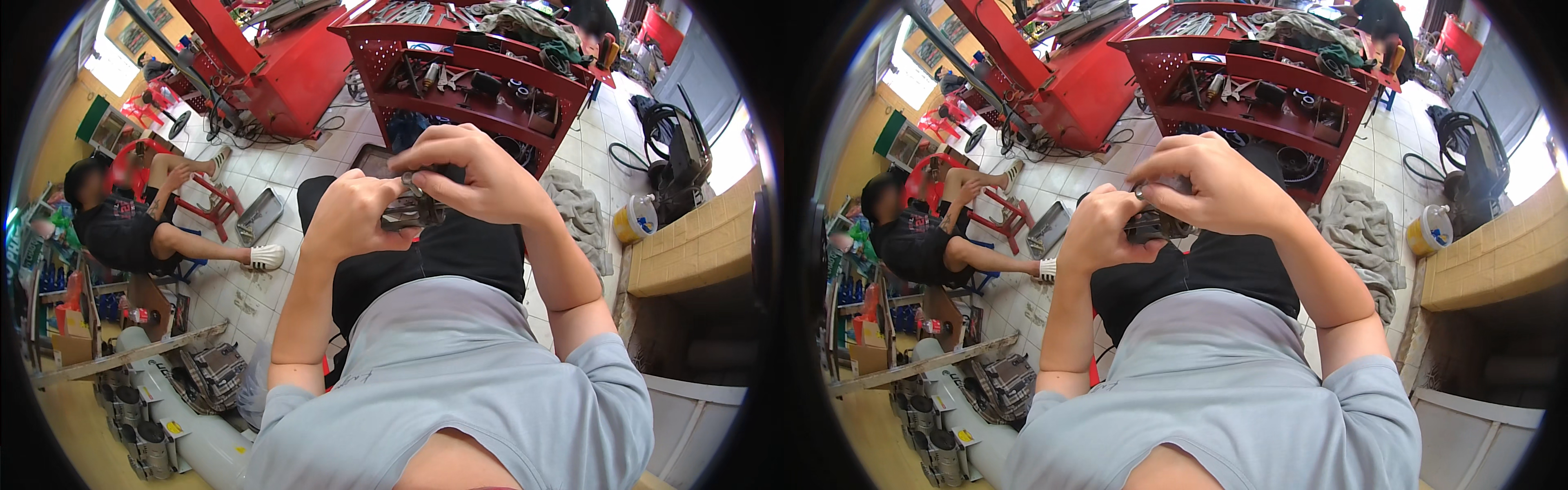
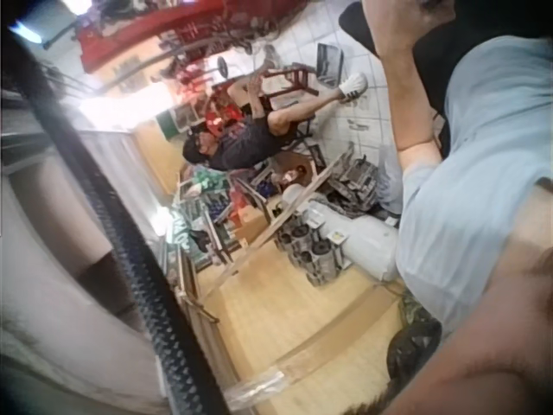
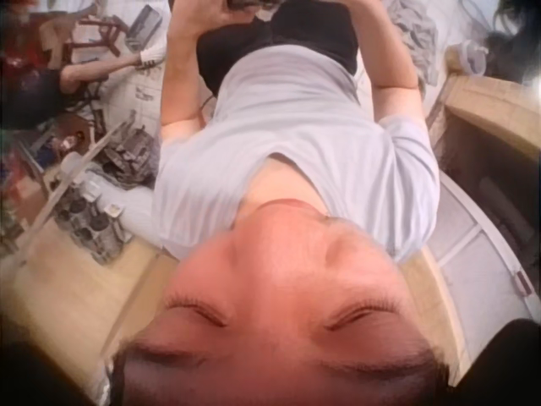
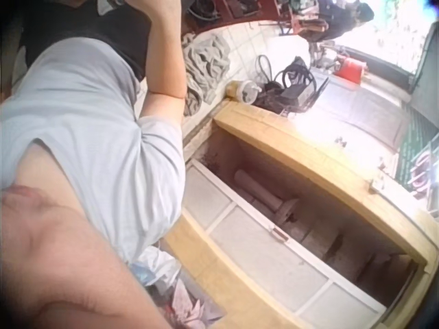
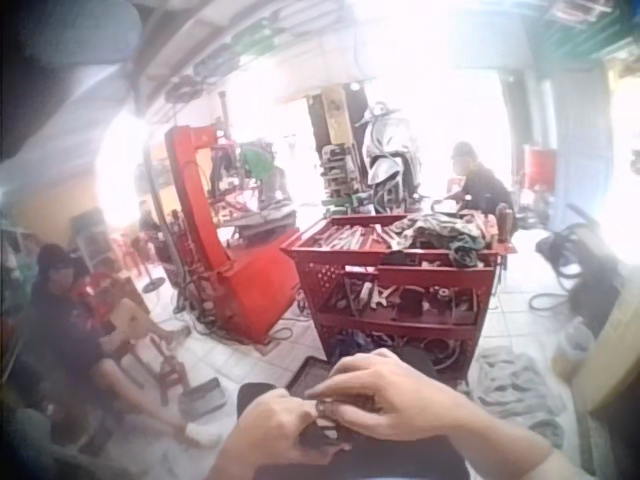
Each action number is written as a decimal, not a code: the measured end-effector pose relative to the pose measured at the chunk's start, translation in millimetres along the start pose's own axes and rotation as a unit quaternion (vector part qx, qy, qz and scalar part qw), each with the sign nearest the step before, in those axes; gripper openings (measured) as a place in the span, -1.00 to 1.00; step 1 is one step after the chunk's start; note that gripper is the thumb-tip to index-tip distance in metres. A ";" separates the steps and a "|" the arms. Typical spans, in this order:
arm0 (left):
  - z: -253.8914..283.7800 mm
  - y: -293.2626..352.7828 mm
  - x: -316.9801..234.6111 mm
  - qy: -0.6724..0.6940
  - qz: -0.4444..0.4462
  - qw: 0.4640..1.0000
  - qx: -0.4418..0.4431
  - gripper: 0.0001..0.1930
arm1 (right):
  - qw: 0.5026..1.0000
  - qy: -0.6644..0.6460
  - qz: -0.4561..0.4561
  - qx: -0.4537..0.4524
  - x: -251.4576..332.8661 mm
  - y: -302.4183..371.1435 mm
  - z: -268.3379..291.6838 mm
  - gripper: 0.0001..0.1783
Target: The person sits on a stool in a workshop and assembles a cylindrical mechanical component, likely a brake caliper. They insert a metal rod into the cylinder, attach a small metal piece, and tighten a nut onto the rod using their fingers. The person rotates the assembly to inspect the fit and alignment of the parts.
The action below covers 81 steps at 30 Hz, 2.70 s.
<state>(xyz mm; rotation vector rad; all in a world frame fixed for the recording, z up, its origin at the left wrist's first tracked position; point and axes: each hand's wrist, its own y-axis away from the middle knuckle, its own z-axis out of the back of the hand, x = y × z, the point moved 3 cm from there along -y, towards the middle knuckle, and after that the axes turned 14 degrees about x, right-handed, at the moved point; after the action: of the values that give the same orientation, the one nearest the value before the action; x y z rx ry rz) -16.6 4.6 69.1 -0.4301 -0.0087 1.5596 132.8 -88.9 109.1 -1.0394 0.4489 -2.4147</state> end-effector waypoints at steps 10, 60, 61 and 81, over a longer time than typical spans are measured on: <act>3.1 -0.9 0.4 -0.007 0.001 1.000 -0.002 -0.60 | 0.997 0.057 -0.048 0.018 4.1 3.5 0.1 -0.79; 48.7 41.2 12.1 0.251 0.028 0.910 -0.329 -0.65 | 0.993 0.046 -0.044 -0.095 13.3 -2.8 -30.0 -0.45; 44.4 42.8 13.9 0.264 0.061 0.904 -0.331 -0.69 | 0.993 0.051 -0.041 -0.100 13.8 -3.0 -30.7 -0.45; 48.7 24.3 -5.9 0.347 -0.010 0.874 -0.340 -0.79 | 0.985 0.110 -0.001 -0.132 15.1 -2.1 -29.7 -0.46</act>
<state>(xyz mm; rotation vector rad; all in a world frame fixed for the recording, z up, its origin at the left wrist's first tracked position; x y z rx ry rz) -53.5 10.5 109.1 -1.5290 -0.0080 1.2680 101.0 -92.0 99.4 -0.8774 0.8634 -2.5306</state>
